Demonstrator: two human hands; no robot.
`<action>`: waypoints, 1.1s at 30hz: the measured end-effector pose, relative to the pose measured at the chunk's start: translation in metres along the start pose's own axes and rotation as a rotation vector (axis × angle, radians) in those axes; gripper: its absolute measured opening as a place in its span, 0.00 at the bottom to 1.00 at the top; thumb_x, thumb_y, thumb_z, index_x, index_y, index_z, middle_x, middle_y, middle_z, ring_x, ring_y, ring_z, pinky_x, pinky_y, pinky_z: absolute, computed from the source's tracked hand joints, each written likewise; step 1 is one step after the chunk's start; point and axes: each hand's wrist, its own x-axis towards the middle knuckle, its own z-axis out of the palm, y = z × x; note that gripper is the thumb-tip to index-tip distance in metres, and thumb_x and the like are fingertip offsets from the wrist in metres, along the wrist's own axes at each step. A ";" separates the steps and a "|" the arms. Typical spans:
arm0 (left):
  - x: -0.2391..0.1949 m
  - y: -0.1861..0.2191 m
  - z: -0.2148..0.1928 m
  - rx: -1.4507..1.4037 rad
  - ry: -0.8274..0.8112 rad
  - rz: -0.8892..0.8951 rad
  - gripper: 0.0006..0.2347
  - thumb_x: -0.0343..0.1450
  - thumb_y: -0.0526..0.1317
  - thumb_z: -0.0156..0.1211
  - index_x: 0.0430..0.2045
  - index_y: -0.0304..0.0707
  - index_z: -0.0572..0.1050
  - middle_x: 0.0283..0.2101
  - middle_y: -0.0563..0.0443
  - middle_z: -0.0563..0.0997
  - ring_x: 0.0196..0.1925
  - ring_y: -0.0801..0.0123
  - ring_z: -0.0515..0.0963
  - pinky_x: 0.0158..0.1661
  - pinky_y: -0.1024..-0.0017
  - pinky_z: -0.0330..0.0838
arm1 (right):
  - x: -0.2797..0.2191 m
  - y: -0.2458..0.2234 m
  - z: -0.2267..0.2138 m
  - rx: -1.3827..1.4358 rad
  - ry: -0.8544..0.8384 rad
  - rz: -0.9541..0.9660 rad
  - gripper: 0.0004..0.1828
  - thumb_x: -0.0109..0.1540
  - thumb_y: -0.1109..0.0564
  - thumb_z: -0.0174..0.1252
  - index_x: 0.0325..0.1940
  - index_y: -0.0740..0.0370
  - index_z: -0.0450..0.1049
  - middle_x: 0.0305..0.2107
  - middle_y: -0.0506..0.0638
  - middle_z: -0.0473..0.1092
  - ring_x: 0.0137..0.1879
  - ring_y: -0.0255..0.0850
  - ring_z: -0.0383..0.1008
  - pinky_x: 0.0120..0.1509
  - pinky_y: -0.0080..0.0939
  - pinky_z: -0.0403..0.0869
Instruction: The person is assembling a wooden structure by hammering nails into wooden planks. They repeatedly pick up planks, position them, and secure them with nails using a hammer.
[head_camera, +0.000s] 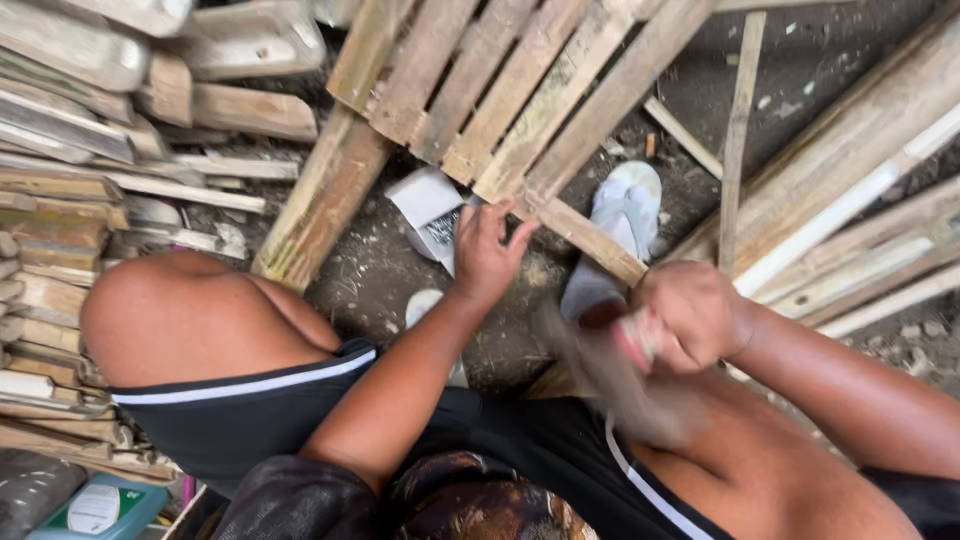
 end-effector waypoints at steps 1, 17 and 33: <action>-0.006 0.004 -0.001 0.002 0.004 -0.011 0.21 0.65 0.41 0.77 0.46 0.37 0.73 0.27 0.51 0.74 0.34 0.60 0.73 0.40 0.59 0.68 | -0.004 -0.004 0.000 0.163 0.096 -0.240 0.17 0.70 0.46 0.47 0.35 0.60 0.67 0.18 0.53 0.68 0.22 0.47 0.71 0.26 0.49 0.71; 0.014 -0.001 -0.008 0.073 -0.026 -0.023 0.19 0.64 0.48 0.77 0.39 0.39 0.74 0.25 0.51 0.72 0.32 0.58 0.72 0.38 0.58 0.66 | 0.004 0.014 -0.016 -0.387 -0.318 0.591 0.14 0.66 0.45 0.51 0.40 0.59 0.66 0.22 0.54 0.70 0.25 0.51 0.73 0.31 0.52 0.73; 0.027 -0.016 -0.022 -0.729 0.217 -0.696 0.17 0.75 0.39 0.58 0.56 0.29 0.65 0.45 0.44 0.81 0.41 0.72 0.80 0.39 0.72 0.77 | 0.013 -0.003 -0.004 -0.220 -0.125 0.201 0.17 0.67 0.43 0.50 0.35 0.59 0.67 0.18 0.54 0.68 0.22 0.51 0.71 0.27 0.52 0.73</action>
